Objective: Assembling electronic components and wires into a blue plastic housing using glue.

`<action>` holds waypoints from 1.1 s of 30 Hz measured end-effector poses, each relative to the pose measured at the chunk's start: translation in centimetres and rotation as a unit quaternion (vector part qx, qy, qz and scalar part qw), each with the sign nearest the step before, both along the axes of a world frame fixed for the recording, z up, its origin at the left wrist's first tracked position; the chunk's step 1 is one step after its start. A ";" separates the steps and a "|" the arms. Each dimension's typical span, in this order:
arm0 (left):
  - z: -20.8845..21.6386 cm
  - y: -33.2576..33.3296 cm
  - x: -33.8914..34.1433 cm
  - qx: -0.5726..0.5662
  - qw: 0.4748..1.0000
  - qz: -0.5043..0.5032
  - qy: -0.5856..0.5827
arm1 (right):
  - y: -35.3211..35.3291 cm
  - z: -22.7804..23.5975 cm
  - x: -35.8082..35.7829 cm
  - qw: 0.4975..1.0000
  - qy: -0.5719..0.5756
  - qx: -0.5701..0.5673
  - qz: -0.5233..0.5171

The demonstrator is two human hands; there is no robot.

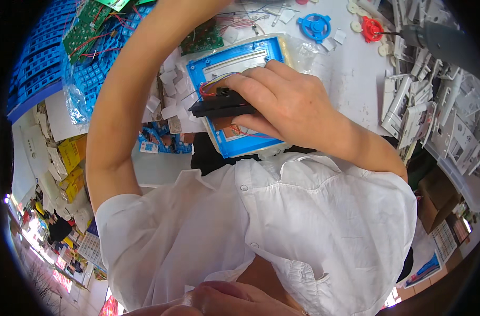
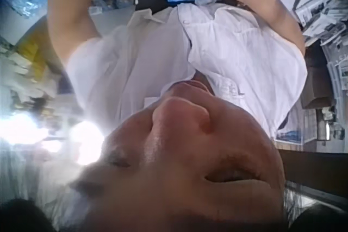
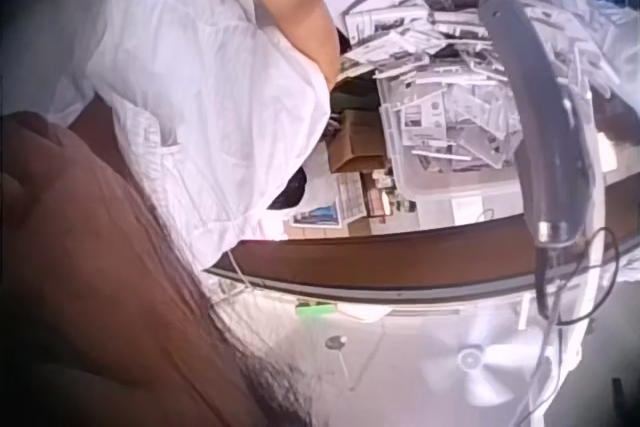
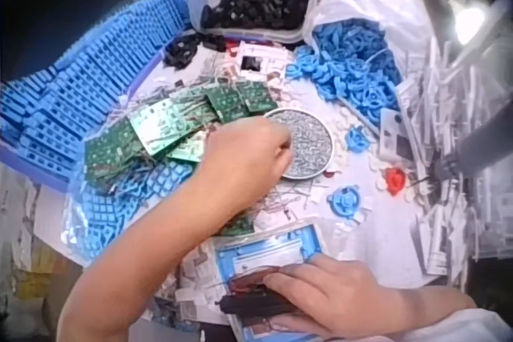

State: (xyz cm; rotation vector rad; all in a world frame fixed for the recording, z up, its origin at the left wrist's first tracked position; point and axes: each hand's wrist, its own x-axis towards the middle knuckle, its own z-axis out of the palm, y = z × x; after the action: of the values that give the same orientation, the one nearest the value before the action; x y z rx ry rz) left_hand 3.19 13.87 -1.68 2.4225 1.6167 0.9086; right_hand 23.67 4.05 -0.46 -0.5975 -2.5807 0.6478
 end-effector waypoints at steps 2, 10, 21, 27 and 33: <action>-2.9 2.4 1.2 0.060 0.996 -0.020 0.061 | -0.3 0.2 0.4 1.000 0.003 0.004 -0.019; -3.6 3.9 2.5 -0.002 0.992 -0.088 0.088 | 3.2 5.1 13.4 0.896 0.362 0.134 -0.220; 1.8 -2.8 -0.8 0.016 0.996 -0.087 -0.029 | 11.0 7.3 6.6 0.846 0.442 -0.290 0.075; 0.5 -15.8 -3.0 -0.086 0.994 -0.058 -0.047 | 9.7 5.7 2.8 0.811 0.367 -0.368 0.268; -2.6 -18.3 -1.5 -0.051 0.996 -0.018 -0.069 | 3.9 6.2 -0.4 0.839 0.318 -0.379 0.228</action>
State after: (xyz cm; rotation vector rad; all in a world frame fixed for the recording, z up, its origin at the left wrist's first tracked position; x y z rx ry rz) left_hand 1.66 -4.40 -4.26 2.2609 1.5279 0.9407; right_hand 23.25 7.97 5.70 0.0705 -1.7556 1.7252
